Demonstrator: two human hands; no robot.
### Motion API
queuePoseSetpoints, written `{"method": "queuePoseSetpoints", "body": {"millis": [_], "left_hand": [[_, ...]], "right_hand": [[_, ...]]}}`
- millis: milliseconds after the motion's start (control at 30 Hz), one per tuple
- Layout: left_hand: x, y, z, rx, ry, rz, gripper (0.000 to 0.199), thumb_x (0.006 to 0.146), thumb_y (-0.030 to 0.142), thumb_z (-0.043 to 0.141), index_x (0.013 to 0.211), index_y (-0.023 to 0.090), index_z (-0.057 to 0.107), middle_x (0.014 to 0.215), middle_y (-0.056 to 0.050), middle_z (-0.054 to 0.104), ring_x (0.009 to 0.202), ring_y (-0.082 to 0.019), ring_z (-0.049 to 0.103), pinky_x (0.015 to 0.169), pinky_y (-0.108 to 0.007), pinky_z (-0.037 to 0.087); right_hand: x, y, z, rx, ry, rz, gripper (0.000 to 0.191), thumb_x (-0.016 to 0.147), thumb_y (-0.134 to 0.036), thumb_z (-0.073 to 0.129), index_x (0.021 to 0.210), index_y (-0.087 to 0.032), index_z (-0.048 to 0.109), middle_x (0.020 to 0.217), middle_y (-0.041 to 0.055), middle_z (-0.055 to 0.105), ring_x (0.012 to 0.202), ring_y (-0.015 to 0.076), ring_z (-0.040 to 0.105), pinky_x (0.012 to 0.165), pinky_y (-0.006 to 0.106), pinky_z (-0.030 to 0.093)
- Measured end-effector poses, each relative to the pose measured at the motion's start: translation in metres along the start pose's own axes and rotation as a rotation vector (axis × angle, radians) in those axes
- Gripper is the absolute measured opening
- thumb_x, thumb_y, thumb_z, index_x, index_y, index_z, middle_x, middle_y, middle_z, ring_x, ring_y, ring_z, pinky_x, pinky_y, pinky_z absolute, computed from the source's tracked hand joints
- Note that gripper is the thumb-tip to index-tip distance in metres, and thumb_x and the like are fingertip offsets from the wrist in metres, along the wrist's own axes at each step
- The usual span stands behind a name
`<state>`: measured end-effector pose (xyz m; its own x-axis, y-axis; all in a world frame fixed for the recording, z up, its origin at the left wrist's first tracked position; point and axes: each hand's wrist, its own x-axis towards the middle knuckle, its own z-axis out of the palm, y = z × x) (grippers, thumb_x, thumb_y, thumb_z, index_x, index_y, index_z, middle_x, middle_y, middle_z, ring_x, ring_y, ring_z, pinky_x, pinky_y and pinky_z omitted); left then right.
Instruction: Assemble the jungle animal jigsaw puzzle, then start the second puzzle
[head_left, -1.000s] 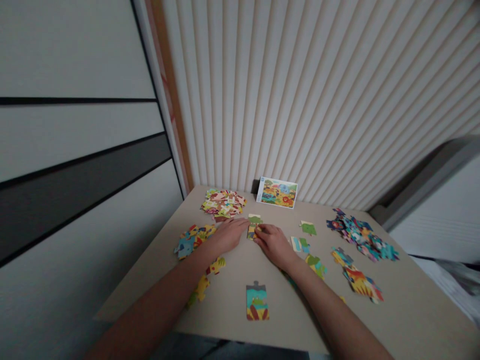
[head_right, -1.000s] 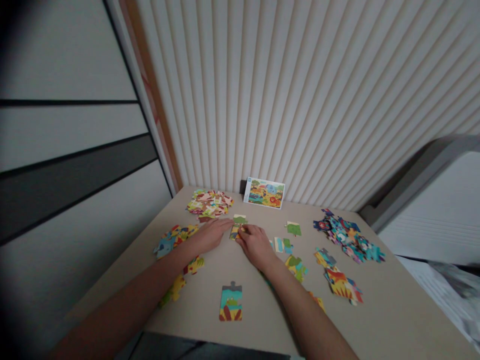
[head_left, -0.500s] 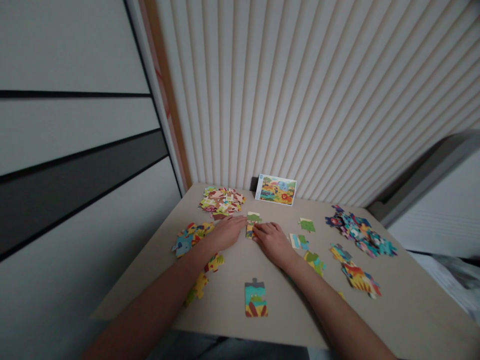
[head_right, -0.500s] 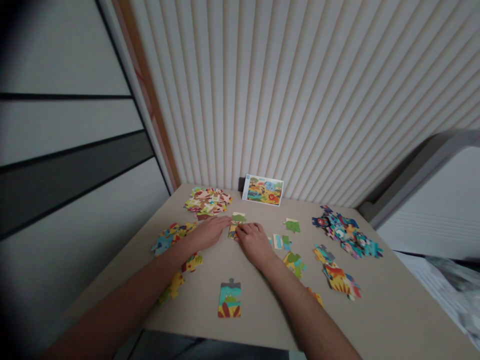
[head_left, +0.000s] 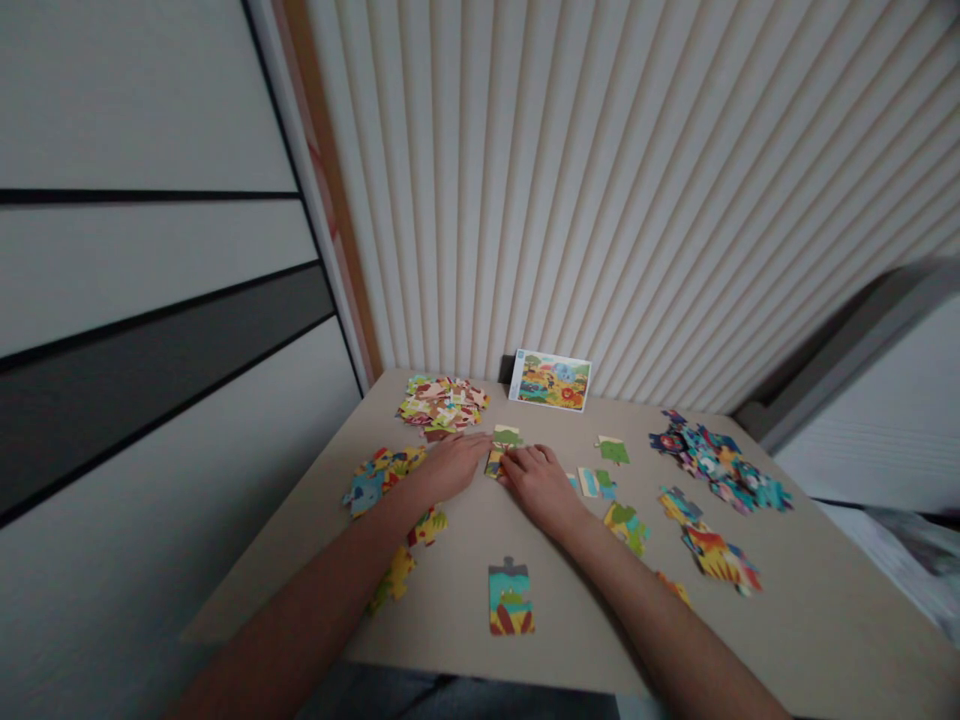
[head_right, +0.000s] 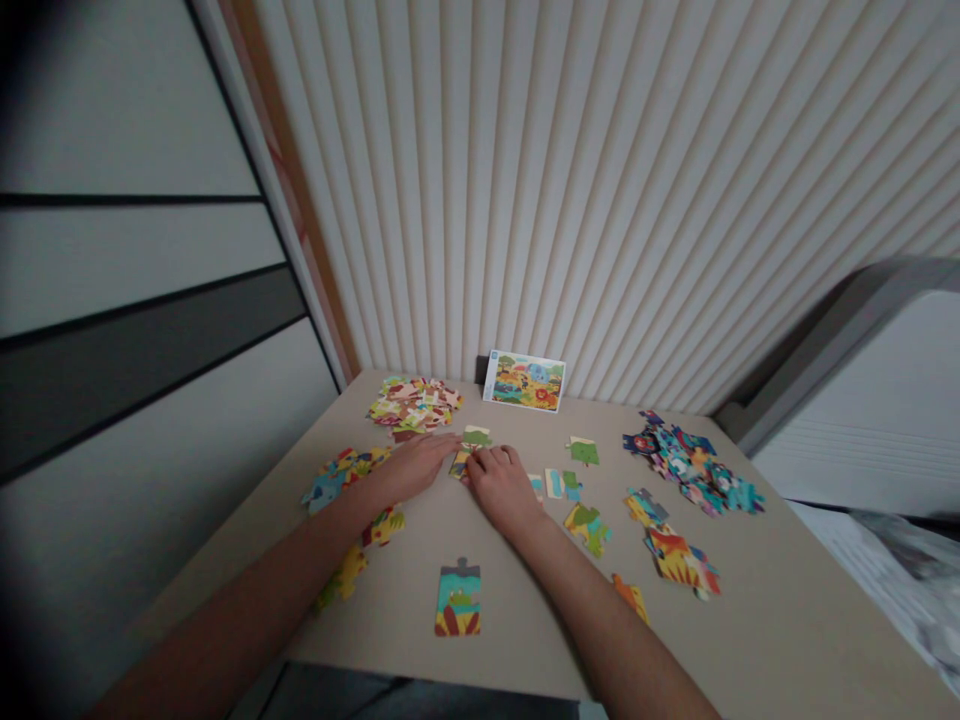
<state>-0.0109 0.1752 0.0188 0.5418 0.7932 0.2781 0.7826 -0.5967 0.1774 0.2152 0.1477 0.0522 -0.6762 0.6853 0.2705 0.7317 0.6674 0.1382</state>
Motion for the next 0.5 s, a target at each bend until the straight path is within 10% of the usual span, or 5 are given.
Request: {"method": "queuePoseSetpoints", "body": {"millis": [500], "left_hand": [[-0.0007,0.0021,-0.0023,0.000,0.009,0.019,0.053,0.094,0.002,0.043,0.140,0.022,0.062,0.145,-0.008,0.064,0.138,-0.021,0.056,0.119,-0.041,0.039]], "right_hand": [[-0.0007,-0.0003,0.0054,0.086,-0.012,0.025,0.029,0.105,-0.037,0.056,0.126,-0.021,0.068,0.127,0.0117,0.070,0.115,0.0258,0.062,0.105,0.043,0.041]]}}
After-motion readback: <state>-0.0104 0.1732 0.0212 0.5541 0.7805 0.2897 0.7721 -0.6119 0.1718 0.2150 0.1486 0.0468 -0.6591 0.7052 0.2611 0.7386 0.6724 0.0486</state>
